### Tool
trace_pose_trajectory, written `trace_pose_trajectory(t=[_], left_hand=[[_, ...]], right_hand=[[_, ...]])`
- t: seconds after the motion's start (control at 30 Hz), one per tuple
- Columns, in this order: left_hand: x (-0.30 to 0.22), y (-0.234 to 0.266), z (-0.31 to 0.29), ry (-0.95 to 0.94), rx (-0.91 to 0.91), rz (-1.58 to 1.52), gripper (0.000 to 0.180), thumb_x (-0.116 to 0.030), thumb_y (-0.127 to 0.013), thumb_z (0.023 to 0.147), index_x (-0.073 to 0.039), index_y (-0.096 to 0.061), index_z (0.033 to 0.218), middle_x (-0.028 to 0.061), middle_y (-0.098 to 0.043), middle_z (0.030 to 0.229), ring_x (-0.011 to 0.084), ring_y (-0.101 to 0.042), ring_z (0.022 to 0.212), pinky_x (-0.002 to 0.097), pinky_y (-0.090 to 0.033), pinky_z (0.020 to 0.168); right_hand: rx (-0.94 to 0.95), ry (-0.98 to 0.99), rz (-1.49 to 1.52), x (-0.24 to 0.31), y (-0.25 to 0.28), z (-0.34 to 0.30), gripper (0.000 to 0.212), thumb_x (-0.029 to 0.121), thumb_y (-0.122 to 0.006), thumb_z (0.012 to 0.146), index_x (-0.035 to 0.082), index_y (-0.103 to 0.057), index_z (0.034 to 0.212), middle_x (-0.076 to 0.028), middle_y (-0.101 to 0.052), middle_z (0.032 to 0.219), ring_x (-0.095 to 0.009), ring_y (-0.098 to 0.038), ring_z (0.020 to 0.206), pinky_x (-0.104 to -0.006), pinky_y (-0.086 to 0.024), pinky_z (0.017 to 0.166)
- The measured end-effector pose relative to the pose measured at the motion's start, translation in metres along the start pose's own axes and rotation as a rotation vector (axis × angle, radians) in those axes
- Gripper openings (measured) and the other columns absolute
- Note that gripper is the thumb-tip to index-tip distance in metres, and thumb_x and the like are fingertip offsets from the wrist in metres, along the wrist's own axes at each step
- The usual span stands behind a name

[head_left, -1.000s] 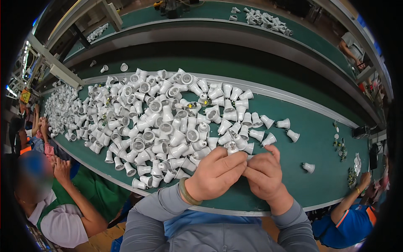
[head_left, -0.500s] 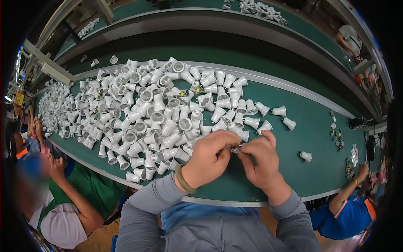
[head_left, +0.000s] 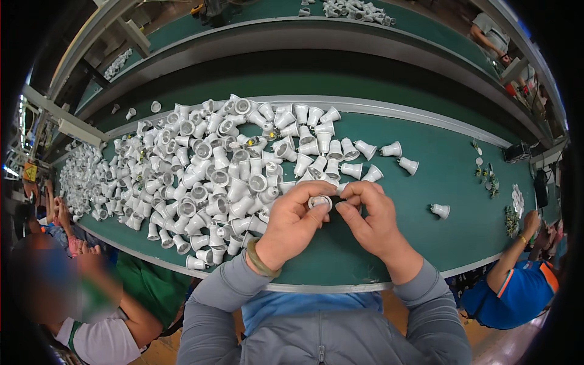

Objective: The person assembles LED light bulbs along a conveyor table by picking up circuit modules and inserting them into bulb housings by hand.

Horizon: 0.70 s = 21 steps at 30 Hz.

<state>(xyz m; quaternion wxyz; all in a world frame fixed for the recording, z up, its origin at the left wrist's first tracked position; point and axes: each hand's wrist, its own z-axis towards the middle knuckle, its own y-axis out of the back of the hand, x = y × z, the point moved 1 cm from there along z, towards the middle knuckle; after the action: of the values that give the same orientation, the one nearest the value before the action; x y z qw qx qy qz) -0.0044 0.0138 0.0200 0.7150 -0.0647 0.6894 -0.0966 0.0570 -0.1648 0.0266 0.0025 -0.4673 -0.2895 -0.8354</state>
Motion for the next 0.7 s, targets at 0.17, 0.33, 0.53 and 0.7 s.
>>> trace_pose_trajectory(t=[0.17,0.33,0.53,0.7], left_hand=[[0.002,0.010,0.005,0.101,-0.130,-0.117,0.028,0.002,-0.055,0.101,0.000,-0.063,0.127,0.0060,-0.065,0.115,0.0082,-0.061,0.082,0.0228,-0.051,0.070],[-0.032,0.015,0.011,0.154,-0.145,-0.145,0.030,-0.002,-0.055,0.102,0.001,-0.063,0.130,0.0065,-0.067,0.106,0.0082,-0.062,0.079,0.0233,-0.051,0.069],[-0.085,0.039,0.107,-0.066,-0.125,0.636,0.029,-0.005,-0.057,0.100,0.004,-0.066,0.126,0.0100,-0.069,0.114,0.0125,-0.065,0.086,0.0277,-0.054,0.074],[-0.067,0.120,0.218,-0.451,-0.124,1.425,0.039,-0.009,-0.067,0.087,-0.001,-0.068,0.125,0.0236,-0.066,0.119,0.0379,-0.065,0.111,0.0431,-0.052,0.098]], right_hand=[[0.002,0.031,0.004,-0.002,0.001,-0.001,0.019,0.015,-0.074,0.089,0.011,-0.064,0.105,-0.001,-0.064,0.070,-0.022,-0.058,0.065,-0.0378,-0.040,0.080],[0.019,0.047,0.001,0.000,-0.001,0.002,0.015,0.014,-0.074,0.087,0.013,-0.067,0.100,0.000,-0.061,0.069,-0.022,-0.058,0.066,-0.0391,-0.040,0.081],[0.029,0.122,0.013,0.003,-0.002,-0.005,0.016,0.013,-0.075,0.084,0.013,-0.068,0.098,-0.001,-0.064,0.072,-0.024,-0.063,0.074,-0.0415,-0.040,0.083],[0.082,0.185,-0.013,0.010,-0.008,-0.010,0.016,0.014,-0.076,0.083,0.013,-0.068,0.096,-0.002,-0.065,0.075,-0.023,-0.064,0.077,-0.0408,-0.041,0.087]])
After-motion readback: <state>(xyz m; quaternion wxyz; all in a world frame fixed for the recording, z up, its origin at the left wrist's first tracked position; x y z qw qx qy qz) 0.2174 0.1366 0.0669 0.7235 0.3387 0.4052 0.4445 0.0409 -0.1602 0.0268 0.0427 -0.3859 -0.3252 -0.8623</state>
